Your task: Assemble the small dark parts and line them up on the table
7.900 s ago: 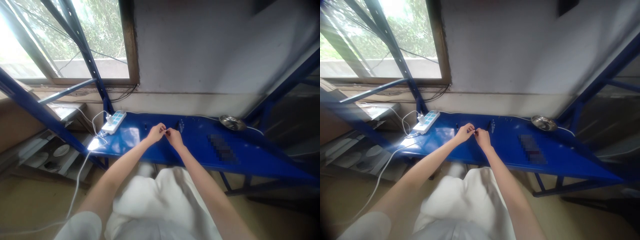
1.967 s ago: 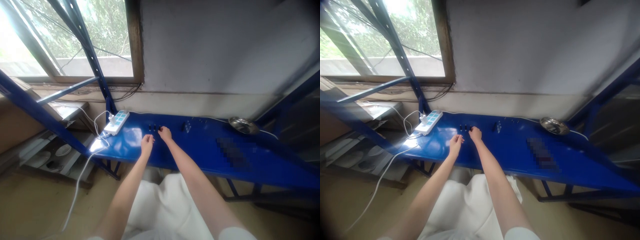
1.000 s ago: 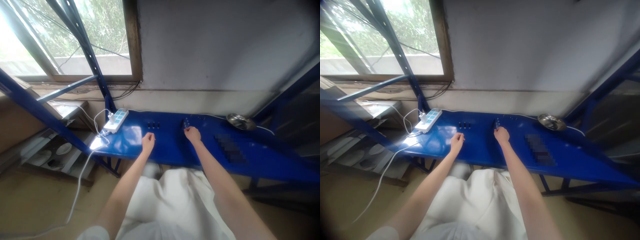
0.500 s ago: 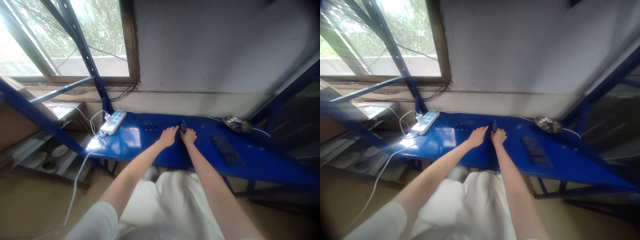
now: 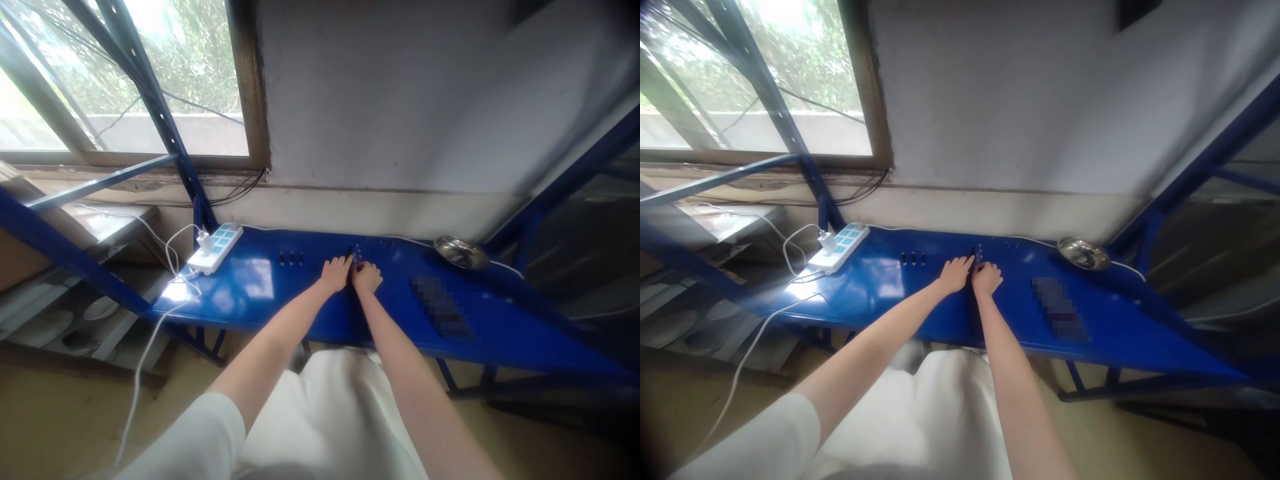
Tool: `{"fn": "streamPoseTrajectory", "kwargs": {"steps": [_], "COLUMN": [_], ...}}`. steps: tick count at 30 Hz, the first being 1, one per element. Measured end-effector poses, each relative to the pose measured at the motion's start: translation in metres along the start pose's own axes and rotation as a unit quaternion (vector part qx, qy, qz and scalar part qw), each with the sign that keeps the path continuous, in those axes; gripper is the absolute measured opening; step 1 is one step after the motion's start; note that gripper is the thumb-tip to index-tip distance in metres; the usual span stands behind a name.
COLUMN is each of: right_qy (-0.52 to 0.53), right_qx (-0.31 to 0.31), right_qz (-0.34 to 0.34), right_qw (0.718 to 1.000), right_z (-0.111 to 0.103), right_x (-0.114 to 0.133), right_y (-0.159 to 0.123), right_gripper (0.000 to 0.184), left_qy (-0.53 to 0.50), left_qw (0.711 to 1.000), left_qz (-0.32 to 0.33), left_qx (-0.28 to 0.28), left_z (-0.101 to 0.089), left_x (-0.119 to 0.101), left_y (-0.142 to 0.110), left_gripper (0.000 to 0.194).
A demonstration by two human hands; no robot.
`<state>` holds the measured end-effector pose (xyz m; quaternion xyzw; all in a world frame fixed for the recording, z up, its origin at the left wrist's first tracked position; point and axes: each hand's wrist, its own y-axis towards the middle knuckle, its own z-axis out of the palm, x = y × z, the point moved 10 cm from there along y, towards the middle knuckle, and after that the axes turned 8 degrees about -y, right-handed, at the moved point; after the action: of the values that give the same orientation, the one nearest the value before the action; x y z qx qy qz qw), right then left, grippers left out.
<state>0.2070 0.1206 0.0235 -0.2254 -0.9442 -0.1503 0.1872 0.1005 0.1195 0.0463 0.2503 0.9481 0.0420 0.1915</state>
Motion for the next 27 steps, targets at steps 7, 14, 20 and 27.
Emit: {"fn": "streamPoseTrajectory", "kwargs": {"steps": [7,14,20,27], "right_qy": [0.000,-0.017,-0.040,-0.028], "right_qx": [0.000,-0.007,-0.026,-0.100], "right_qz": [-0.011,-0.030,-0.095,-0.179], "right_qw": [1.000,0.999,0.994,0.978], "right_z": [-0.003,-0.005,-0.004,-0.012], "right_x": [0.001,0.004,0.017,0.031], "right_y": [-0.003,-0.007,-0.010,-0.019], "right_gripper": [0.024,0.022,0.020,0.019], "left_qy": [-0.102,-0.235,-0.310,-0.264], "left_qw": [0.992,0.959,0.933,0.950], "left_qz": [-0.061,-0.102,-0.094,-0.084], "left_qx": [-0.047,-0.119,-0.159,-0.145], "left_z": [-0.015,-0.020,-0.037,-0.055], "left_x": [0.008,0.032,0.037,0.035], "left_y": [0.006,0.006,0.004,-0.004], "left_gripper": [0.029,0.015,0.013,0.010]}}
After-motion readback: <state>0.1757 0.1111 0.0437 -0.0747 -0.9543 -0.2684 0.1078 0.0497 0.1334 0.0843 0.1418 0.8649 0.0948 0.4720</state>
